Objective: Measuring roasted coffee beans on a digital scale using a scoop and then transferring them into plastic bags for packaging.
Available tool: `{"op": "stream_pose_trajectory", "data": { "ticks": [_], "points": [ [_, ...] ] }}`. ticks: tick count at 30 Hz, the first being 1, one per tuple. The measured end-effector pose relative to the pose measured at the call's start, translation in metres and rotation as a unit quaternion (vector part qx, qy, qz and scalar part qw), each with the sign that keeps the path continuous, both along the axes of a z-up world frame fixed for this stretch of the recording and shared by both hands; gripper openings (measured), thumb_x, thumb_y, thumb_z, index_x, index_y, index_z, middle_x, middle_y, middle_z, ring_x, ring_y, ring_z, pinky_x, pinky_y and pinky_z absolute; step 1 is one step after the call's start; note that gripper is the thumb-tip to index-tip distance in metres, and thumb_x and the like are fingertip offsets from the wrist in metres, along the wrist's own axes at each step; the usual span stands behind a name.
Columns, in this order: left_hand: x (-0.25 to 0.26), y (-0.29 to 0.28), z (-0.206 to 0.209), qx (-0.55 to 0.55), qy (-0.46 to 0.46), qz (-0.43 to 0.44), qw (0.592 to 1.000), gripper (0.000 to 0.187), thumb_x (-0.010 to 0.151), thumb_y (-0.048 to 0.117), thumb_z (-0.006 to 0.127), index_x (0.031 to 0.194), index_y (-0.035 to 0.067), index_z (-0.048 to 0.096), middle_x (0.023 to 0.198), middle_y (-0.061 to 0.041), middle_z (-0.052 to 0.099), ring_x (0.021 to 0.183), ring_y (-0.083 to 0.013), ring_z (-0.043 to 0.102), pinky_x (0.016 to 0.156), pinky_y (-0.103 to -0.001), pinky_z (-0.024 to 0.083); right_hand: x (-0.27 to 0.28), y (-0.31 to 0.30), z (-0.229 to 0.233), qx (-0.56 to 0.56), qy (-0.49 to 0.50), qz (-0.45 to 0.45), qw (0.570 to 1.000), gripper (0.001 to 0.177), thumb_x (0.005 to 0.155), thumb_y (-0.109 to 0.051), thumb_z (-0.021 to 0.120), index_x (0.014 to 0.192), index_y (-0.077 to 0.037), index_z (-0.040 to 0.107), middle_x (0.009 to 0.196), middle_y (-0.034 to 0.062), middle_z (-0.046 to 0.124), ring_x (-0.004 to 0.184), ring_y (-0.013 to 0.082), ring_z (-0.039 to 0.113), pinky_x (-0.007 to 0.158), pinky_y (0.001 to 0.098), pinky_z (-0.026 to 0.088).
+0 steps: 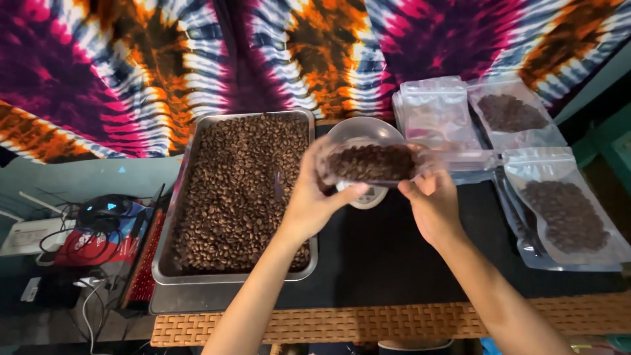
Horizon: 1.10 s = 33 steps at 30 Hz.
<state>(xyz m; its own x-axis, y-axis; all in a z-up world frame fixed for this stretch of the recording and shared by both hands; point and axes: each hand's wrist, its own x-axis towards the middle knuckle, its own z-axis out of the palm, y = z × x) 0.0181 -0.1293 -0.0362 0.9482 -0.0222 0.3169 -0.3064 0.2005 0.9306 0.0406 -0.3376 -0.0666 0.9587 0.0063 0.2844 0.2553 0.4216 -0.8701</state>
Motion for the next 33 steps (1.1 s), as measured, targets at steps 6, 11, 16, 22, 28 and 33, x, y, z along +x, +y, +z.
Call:
{"op": "stream_pose_trajectory", "data": {
  "ticks": [6,11,16,22,28,33],
  "points": [
    [-0.007,0.022,0.022,0.437,-0.189,0.209,0.854,0.043,0.093,0.031,0.078,0.128,0.008,0.068,0.105,-0.009,0.07,0.099,-0.0279,0.069,0.081,-0.037,0.059,0.016,-0.027,-0.01,0.001,-0.036,-0.132,0.991,0.038,0.097,0.001,0.072,0.103,-0.019,0.04,0.087,-0.0146,0.035,0.077,-0.0024,0.044,0.077,0.0131,0.043],
    [-0.002,0.026,0.002,0.563,-0.197,0.158,0.786,0.026,0.094,0.035,0.074,0.111,0.015,0.078,0.113,-0.001,0.073,0.105,-0.0239,0.069,0.081,-0.038,0.061,0.021,-0.042,-0.004,-0.006,-0.045,-0.159,0.986,0.041,0.098,0.002,0.073,0.117,-0.019,0.044,0.085,-0.0128,0.029,0.079,-0.0013,0.042,0.087,0.0187,0.05],
    [-0.002,0.026,-0.003,0.563,-0.227,0.15,0.78,0.025,0.095,0.028,0.072,0.113,0.011,0.075,0.112,-0.006,0.072,0.103,-0.0289,0.07,0.084,-0.04,0.06,0.004,-0.032,0.03,-0.059,-0.051,-0.156,0.985,0.052,0.098,-0.004,0.076,0.138,-0.014,0.044,0.09,-0.0139,0.031,0.087,-0.002,0.049,0.101,0.0204,0.048],
    [-0.004,0.024,0.001,0.551,-0.223,0.148,0.79,0.029,0.096,0.028,0.072,0.118,0.01,0.074,0.114,-0.008,0.072,0.105,-0.0281,0.07,0.086,-0.038,0.059,0.033,-0.053,-0.025,-0.093,-0.033,-0.148,0.984,0.055,0.093,0.001,0.078,0.135,-0.013,0.046,0.088,-0.0124,0.024,0.086,-0.0022,0.046,0.099,0.0227,0.051],
    [-0.006,0.024,0.003,0.549,-0.224,0.149,0.791,0.028,0.095,0.027,0.072,0.116,0.009,0.075,0.112,-0.009,0.073,0.107,-0.0295,0.07,0.087,-0.04,0.059,0.029,-0.049,-0.016,-0.112,-0.037,-0.148,0.982,0.055,0.095,0.001,0.077,0.141,-0.009,0.048,0.087,-0.012,0.02,0.085,-0.003,0.049,0.095,0.0204,0.053],
    [-0.006,0.024,0.002,0.55,-0.219,0.15,0.792,0.028,0.096,0.028,0.072,0.117,0.009,0.075,0.112,-0.009,0.073,0.109,-0.0291,0.07,0.088,-0.04,0.059,0.035,-0.057,-0.026,-0.141,-0.043,-0.152,0.977,0.06,0.094,-0.001,0.078,0.146,-0.006,0.049,0.092,-0.0116,0.027,0.088,-0.0036,0.048,0.096,0.0209,0.051]
  ]
}}
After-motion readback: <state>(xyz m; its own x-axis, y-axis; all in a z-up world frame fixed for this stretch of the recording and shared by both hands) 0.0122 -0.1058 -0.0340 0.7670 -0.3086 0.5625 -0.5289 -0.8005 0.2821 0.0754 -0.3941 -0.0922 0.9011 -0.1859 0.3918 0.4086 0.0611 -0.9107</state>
